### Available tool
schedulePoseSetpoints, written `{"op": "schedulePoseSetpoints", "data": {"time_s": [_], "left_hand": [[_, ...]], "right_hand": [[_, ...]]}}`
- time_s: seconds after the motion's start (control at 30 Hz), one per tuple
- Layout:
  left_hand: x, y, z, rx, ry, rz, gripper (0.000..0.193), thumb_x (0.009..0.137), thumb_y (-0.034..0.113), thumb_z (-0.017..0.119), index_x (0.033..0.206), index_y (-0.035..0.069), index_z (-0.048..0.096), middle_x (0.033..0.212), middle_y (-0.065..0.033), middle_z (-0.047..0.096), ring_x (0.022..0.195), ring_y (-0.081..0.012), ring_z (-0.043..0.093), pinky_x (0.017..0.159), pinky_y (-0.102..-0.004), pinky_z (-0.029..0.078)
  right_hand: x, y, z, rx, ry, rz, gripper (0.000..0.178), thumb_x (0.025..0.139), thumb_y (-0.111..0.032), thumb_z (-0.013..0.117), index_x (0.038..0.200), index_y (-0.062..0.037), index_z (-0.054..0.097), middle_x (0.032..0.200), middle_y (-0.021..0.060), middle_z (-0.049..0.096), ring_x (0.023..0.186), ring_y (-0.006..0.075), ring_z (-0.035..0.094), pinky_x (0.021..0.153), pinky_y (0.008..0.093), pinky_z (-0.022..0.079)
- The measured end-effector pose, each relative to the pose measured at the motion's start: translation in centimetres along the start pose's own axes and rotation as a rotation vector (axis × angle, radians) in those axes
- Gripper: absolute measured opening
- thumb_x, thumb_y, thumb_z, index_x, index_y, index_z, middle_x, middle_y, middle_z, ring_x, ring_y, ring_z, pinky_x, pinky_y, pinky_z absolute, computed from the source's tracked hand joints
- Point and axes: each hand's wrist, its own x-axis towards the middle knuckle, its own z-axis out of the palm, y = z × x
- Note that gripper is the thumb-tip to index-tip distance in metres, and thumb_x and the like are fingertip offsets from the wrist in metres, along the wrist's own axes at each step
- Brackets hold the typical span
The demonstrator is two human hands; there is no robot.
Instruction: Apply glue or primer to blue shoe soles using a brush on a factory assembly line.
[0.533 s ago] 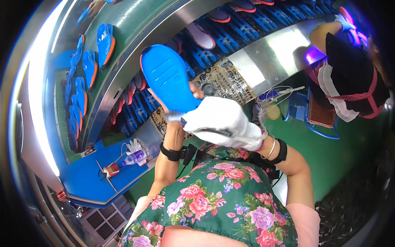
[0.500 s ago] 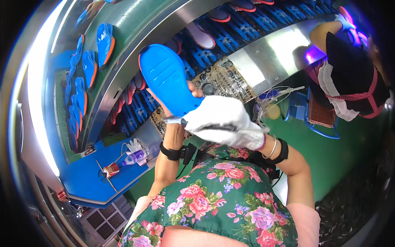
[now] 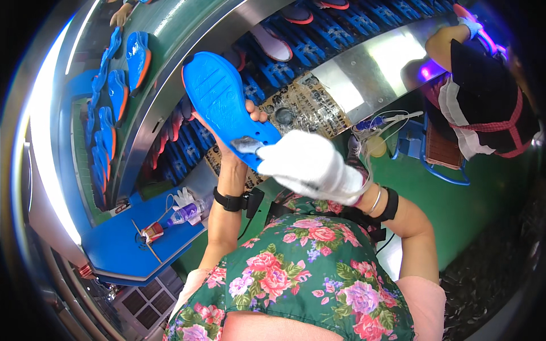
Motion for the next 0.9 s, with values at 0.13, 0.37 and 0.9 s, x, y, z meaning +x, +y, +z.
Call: {"op": "schedulePoseSetpoints", "data": {"time_s": [0.13, 0.37, 0.9], "left_hand": [[0.6, 0.8, 0.2, 0.015, -0.041, -0.114, 0.113, 0.073, 0.100, 0.030, 0.130, 0.005, 0.053, 0.097, -0.0196, 0.065, 0.079, -0.0329, 0.061, 0.073, -0.0470, 0.052], [1.9, 1.5, -0.9, 0.144, -0.160, -0.278, 0.122, 0.074, 0.098, 0.029, 0.145, 0.000, 0.045, 0.115, -0.0226, 0.066, 0.085, -0.0375, 0.069, 0.073, -0.0496, 0.059], [3.0, 2.4, -0.5, 0.324, -0.030, -0.467, 0.111, 0.083, 0.090, 0.031, 0.150, 0.001, 0.039, 0.120, -0.0247, 0.066, 0.091, -0.0371, 0.073, 0.076, -0.0505, 0.064]], "right_hand": [[-0.8, -0.7, 0.2, 0.023, -0.088, -0.007, 0.037, 0.074, -0.003, 0.078, 0.110, -0.0087, 0.076, 0.105, 0.0102, 0.076, 0.084, 0.0269, 0.071, 0.073, 0.0363, 0.056], [-1.6, 0.3, 0.1, 0.042, -0.083, 0.001, 0.028, 0.078, -0.007, 0.078, 0.105, -0.0089, 0.076, 0.105, 0.0099, 0.075, 0.086, 0.0262, 0.070, 0.073, 0.0369, 0.057], [-0.7, 1.8, -1.4, 0.325, -0.149, 0.205, 0.015, 0.081, -0.004, 0.076, 0.096, -0.0070, 0.077, 0.095, 0.0110, 0.075, 0.089, 0.0262, 0.072, 0.081, 0.0364, 0.057]]}}
